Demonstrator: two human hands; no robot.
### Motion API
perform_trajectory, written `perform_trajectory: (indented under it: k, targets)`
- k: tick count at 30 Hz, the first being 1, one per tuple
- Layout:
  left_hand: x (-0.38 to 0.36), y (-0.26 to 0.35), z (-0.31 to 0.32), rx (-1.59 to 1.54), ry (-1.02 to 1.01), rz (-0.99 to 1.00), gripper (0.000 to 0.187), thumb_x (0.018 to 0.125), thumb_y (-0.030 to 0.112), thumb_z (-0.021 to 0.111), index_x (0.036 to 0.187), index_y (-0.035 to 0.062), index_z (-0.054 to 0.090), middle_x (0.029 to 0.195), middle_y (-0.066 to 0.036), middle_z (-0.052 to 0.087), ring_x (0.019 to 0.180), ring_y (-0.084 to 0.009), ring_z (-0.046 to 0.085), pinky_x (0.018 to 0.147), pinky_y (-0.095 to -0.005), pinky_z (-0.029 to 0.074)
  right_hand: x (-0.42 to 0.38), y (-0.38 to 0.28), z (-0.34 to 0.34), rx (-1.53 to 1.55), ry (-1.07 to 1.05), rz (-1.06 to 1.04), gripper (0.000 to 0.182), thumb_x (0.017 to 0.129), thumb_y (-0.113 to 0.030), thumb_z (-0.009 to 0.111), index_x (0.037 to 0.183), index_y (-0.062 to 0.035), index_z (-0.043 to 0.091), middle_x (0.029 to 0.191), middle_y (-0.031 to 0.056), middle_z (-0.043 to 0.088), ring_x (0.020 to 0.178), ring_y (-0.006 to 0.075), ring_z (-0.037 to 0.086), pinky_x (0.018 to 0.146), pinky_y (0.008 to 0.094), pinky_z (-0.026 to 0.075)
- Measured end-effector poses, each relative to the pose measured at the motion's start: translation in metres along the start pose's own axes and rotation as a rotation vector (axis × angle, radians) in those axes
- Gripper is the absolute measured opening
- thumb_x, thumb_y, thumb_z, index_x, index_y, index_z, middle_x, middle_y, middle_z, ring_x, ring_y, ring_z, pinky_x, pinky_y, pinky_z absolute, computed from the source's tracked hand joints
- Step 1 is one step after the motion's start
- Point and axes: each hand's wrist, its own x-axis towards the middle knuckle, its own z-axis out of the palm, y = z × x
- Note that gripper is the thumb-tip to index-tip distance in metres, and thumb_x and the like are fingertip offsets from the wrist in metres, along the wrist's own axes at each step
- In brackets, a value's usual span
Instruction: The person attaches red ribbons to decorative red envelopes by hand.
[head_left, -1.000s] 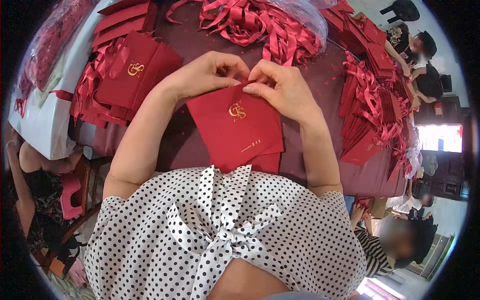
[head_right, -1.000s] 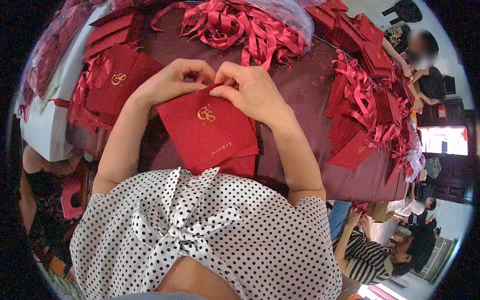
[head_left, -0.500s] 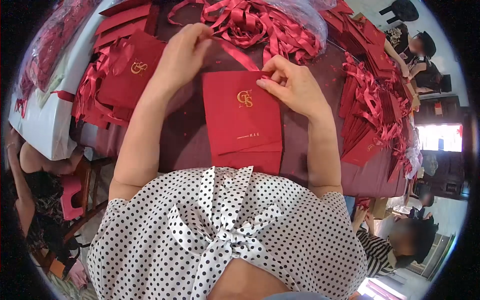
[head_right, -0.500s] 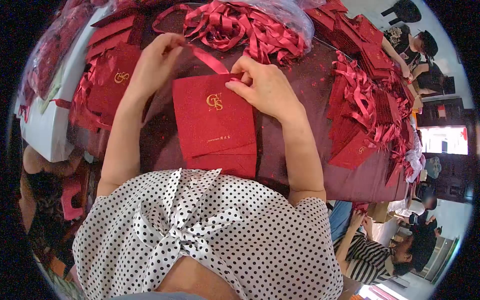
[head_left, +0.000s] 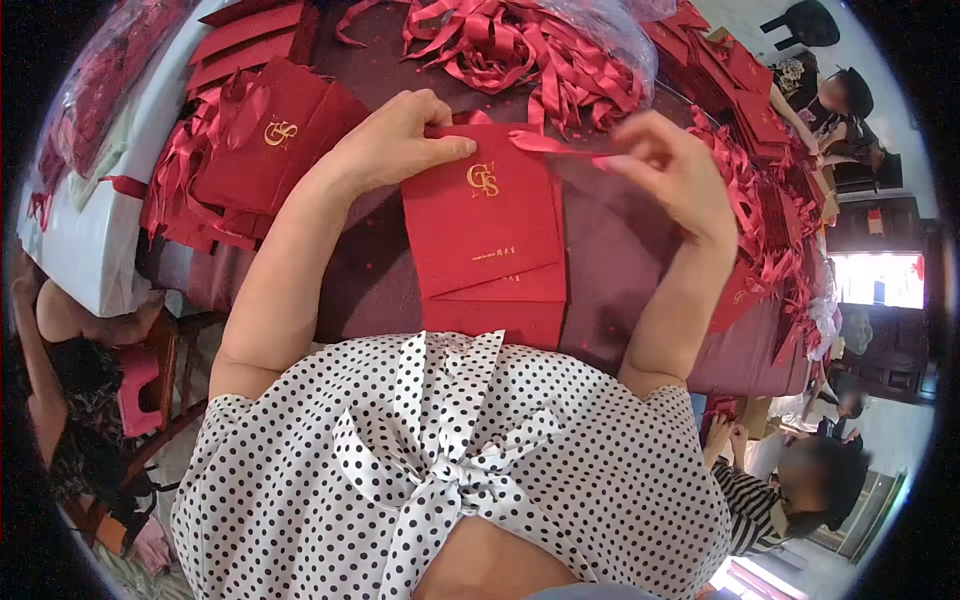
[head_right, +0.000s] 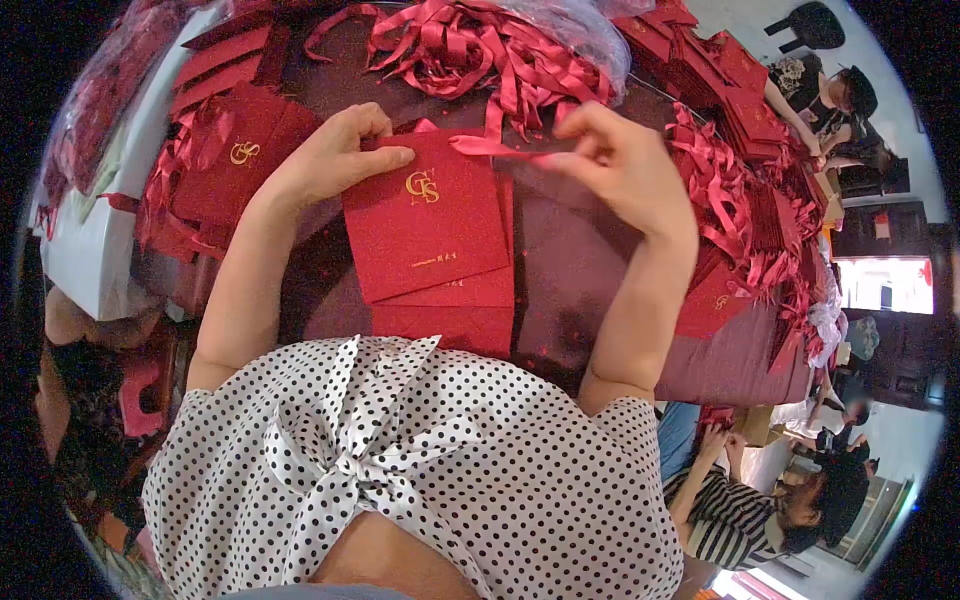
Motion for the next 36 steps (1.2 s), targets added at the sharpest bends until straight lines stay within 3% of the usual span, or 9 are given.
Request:
perform_trajectory:
  k: [3, 10, 15, 19, 22, 25, 28, 32, 36]
  targets:
    - [0.0, 0.008, -0.002, 0.037, -0.136, -0.139, 0.036, 0.08, 0.029, 0.073, 0.083, -0.0029, 0.057, 0.079, -0.005, 0.049, 0.075, -0.0132, 0.047, 0.064, -0.0294, 0.04, -0.015, -0.005, -0.017, 0.073, 0.086, -0.085, 0.013, 0.078, -0.008, 0.071, 0.086, 0.0001, 0.064, 0.072, 0.0, 0.062, 0.065, 0.0049, 0.054, 0.06, 0.0211, 0.043]
    - [-0.002, 0.005, 0.002, 0.003, -0.074, -0.175, 0.039, 0.078, 0.029, 0.075, 0.09, -0.0032, 0.057, 0.082, -0.002, 0.052, 0.074, -0.0112, 0.046, 0.062, -0.0277, 0.04, -0.05, -0.029, -0.041, -0.052, 0.249, -0.095, 0.013, 0.078, -0.003, 0.069, 0.09, -0.0006, 0.065, 0.08, -0.0005, 0.062, 0.071, 0.0046, 0.054, 0.063, 0.0199, 0.043]
    - [-0.004, 0.009, 0.004, -0.204, -0.042, -0.206, 0.032, 0.076, 0.021, 0.078, 0.081, 0.003, 0.053, 0.079, 0.002, 0.048, 0.073, -0.0076, 0.043, 0.061, -0.0243, 0.037, -0.046, -0.03, -0.025, 0.46, 0.522, -0.377, 0.039, 0.065, 0.007, 0.077, 0.098, 0.0006, 0.059, 0.086, 0.0079, 0.064, 0.077, 0.012, 0.061, 0.072, 0.0221, 0.049]
    - [-0.001, -0.003, 0.014, -0.104, 0.031, -0.069, 0.03, 0.074, 0.018, 0.079, 0.079, 0.005, 0.052, 0.078, 0.003, 0.043, 0.071, -0.007, 0.041, 0.061, -0.0234, 0.036, -0.026, -0.034, 0.001, 0.884, 0.409, -0.632, 0.05, 0.063, 0.003, 0.08, 0.106, 0.0006, 0.055, 0.089, 0.0123, 0.066, 0.08, 0.018, 0.065, 0.076, 0.027, 0.052]
    - [0.0, 0.001, 0.016, -0.021, 0.095, 0.011, 0.043, 0.07, 0.031, 0.08, 0.073, 0.0001, 0.051, 0.081, -0.009, 0.051, 0.072, -0.0197, 0.049, 0.064, -0.0333, 0.043, -0.015, -0.034, 0.019, 1.08, 0.225, -0.664, 0.042, 0.067, 0.001, 0.077, 0.104, -0.0009, 0.057, 0.086, 0.0148, 0.067, 0.08, 0.0216, 0.064, 0.077, 0.032, 0.051]
    - [-0.001, 0.008, 0.014, 0.027, 0.093, -0.062, 0.045, 0.068, 0.032, 0.081, 0.07, 0.0005, 0.048, 0.082, -0.011, 0.051, 0.076, -0.0226, 0.05, 0.066, -0.0353, 0.043, -0.003, -0.02, 0.018, 0.952, 0.136, -0.908, 0.032, 0.071, -0.005, 0.076, 0.097, -0.0031, 0.059, 0.086, 0.0154, 0.067, 0.083, 0.0239, 0.061, 0.082, 0.0359, 0.047]
    - [-0.001, 0.005, 0.015, 0.009, 0.147, 0.014, 0.049, 0.067, 0.034, 0.082, 0.067, 0.0006, 0.045, 0.08, -0.011, 0.05, 0.073, -0.0219, 0.05, 0.065, -0.0335, 0.042, -0.015, -0.025, 0.008, 0.933, 0.235, -0.802, 0.02, 0.082, -0.018, 0.071, 0.091, -0.0056, 0.059, 0.084, 0.0155, 0.067, 0.086, 0.0266, 0.058, 0.083, 0.0413, 0.043]
    - [-0.002, 0.012, 0.016, -0.12, 0.109, -0.05, 0.037, 0.082, 0.027, 0.072, 0.071, 0.0038, 0.045, 0.075, 0.003, 0.038, 0.068, -0.0091, 0.038, 0.061, -0.0243, 0.034, -0.012, -0.031, 0.013, 0.878, 0.162, -0.843, 0.026, 0.09, -0.027, 0.063, 0.094, -0.0019, 0.056, 0.073, 0.0095, 0.061, 0.085, 0.028, 0.058, 0.078, 0.042, 0.046]
    - [-0.004, 0.013, 0.023, -0.426, 0.005, -0.12, 0.03, 0.097, 0.028, 0.053, 0.081, 0.0027, 0.055, 0.076, 0.004, 0.045, 0.071, -0.0071, 0.044, 0.066, -0.0216, 0.037, -0.007, -0.048, 0.046, 0.931, -0.019, -0.421, 0.015, 0.095, -0.007, 0.05, 0.105, 0.0007, 0.057, 0.075, 0.0053, 0.058, 0.067, 0.0112, 0.056, 0.062, 0.0225, 0.047]
